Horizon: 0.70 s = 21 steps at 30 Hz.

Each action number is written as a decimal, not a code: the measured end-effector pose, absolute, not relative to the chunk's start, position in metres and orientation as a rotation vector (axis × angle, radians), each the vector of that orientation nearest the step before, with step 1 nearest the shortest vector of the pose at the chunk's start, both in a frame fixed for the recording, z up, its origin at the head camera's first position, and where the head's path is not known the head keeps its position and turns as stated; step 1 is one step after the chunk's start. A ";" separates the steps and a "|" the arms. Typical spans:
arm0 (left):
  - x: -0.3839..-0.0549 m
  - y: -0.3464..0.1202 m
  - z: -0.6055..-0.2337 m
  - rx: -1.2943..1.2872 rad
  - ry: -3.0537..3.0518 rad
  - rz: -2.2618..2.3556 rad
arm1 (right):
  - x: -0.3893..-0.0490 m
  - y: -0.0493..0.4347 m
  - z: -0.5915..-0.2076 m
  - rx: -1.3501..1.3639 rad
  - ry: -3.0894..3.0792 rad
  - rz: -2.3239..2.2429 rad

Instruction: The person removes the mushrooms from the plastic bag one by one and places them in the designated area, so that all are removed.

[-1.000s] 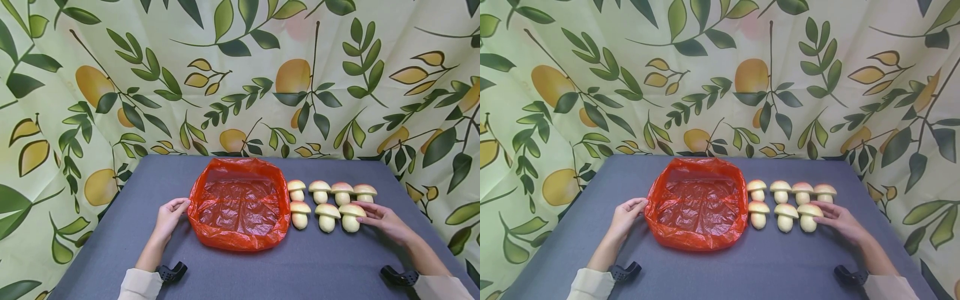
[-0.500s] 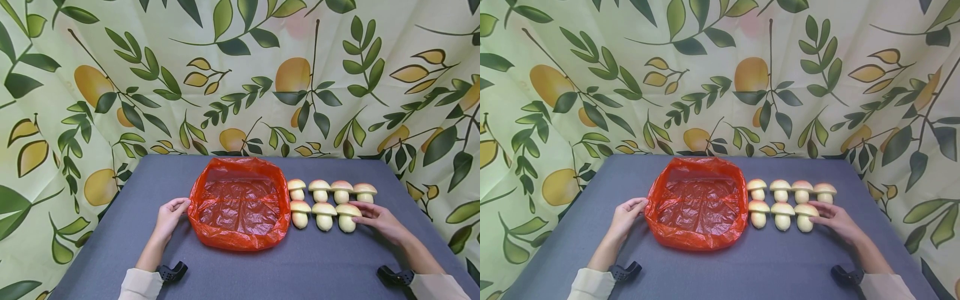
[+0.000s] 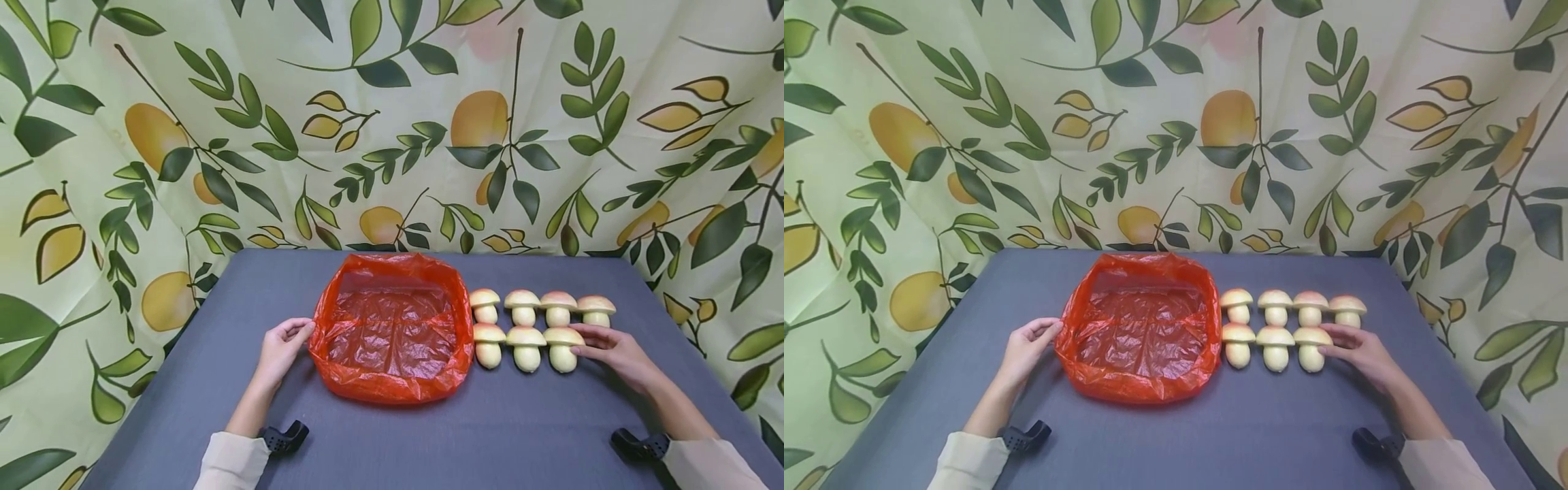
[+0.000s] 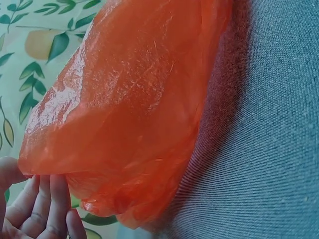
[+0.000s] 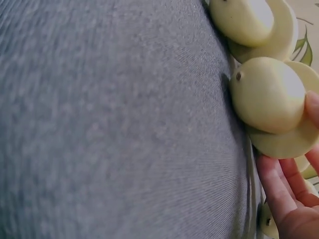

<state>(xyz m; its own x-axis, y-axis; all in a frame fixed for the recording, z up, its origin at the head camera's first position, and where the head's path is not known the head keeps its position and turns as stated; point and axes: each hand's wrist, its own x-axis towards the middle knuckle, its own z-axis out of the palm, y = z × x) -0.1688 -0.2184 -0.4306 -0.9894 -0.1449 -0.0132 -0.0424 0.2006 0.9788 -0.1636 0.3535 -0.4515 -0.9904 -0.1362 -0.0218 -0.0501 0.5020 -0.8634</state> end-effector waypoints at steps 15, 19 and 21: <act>-0.163 -0.235 -0.427 0.203 -2.415 -1.760 | -0.178 0.343 -0.441 -0.160 2.653 -1.529; -0.165 -0.243 -0.419 0.130 -2.419 -1.647 | -0.179 0.346 -0.431 -0.186 2.668 -1.526; -0.167 -0.247 -0.414 0.090 -2.411 -1.549 | -0.180 0.347 -0.425 -0.195 2.702 -1.491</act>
<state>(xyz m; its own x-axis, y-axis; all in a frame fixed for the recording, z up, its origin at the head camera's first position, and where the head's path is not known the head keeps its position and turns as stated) -0.1673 -0.2472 -0.4143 -0.9607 -0.1983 0.1942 0.0943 0.4250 0.9002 -0.1802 0.3474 -0.4252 -0.9908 -0.1339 0.0171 -0.0859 0.5275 -0.8452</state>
